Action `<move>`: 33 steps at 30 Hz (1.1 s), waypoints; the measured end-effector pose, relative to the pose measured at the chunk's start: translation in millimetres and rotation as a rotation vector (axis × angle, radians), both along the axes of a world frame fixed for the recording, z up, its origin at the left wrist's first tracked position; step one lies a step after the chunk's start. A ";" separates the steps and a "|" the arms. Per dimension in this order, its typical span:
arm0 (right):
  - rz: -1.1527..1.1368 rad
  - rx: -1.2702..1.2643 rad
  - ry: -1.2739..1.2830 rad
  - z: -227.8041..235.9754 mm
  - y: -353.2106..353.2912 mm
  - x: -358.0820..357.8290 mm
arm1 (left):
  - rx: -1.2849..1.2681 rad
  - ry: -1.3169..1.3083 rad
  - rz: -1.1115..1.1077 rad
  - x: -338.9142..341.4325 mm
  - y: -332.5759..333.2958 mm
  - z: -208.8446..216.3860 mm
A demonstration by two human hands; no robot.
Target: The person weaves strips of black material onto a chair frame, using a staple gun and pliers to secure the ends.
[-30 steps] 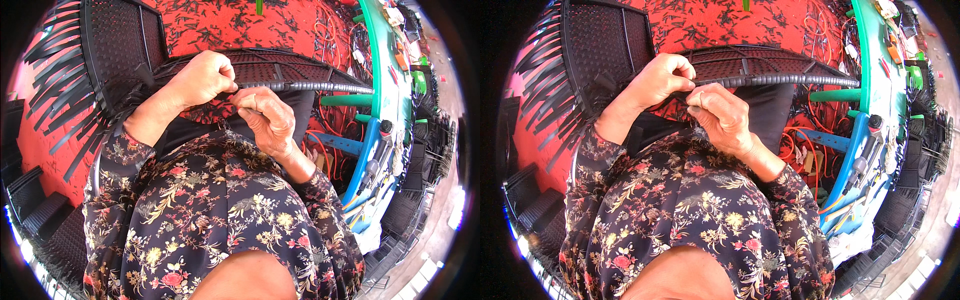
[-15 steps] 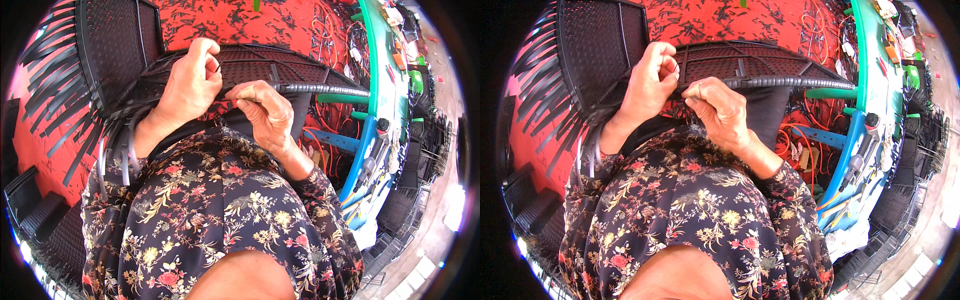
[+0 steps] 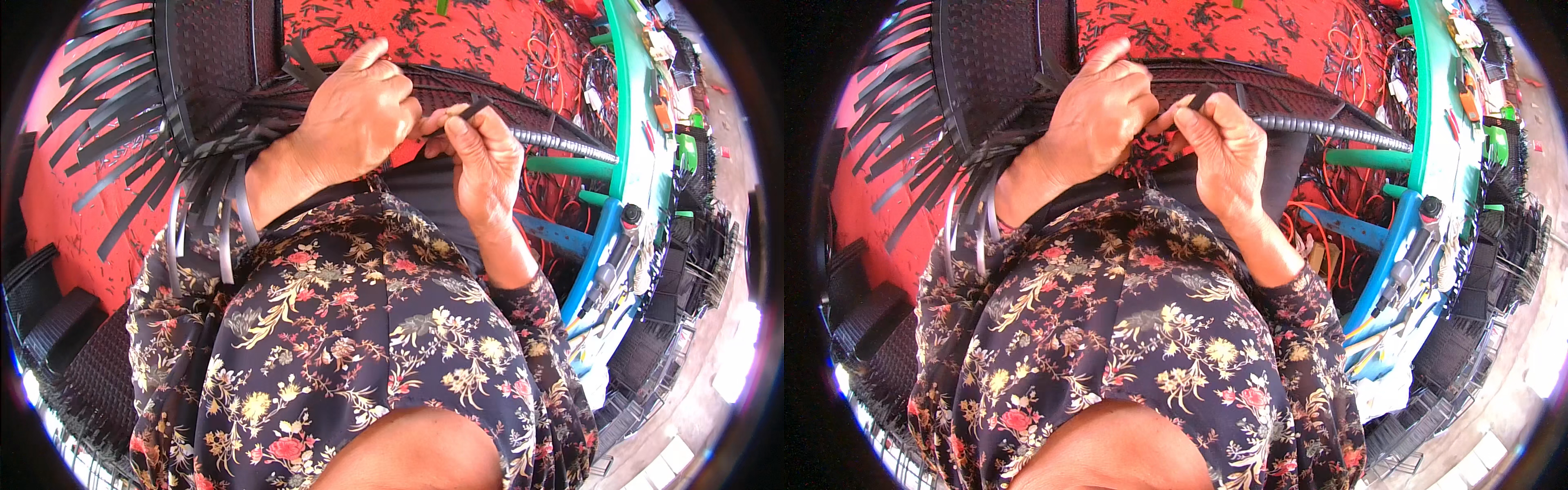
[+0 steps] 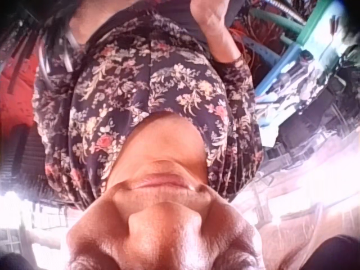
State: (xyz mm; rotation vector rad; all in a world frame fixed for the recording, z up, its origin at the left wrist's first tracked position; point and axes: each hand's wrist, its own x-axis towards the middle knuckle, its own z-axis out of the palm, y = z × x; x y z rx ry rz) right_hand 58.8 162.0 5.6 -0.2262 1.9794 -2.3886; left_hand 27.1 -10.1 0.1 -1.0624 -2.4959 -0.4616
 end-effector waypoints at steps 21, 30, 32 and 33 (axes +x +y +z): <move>0.019 0.118 0.067 42.1 0.8 -1.7 | 0.011 -0.011 0.035 -19.3 4.0 -0.5; 0.101 0.454 -0.001 62.6 -9.1 -64.9 | 0.040 0.045 0.015 -21.9 4.4 -3.9; 0.059 0.524 0.075 59.0 -15.1 -82.1 | 0.049 0.016 0.025 -21.6 4.4 -2.3; 0.043 0.569 0.154 54.9 -18.1 -92.1 | 0.054 0.000 0.015 -21.2 4.8 -1.6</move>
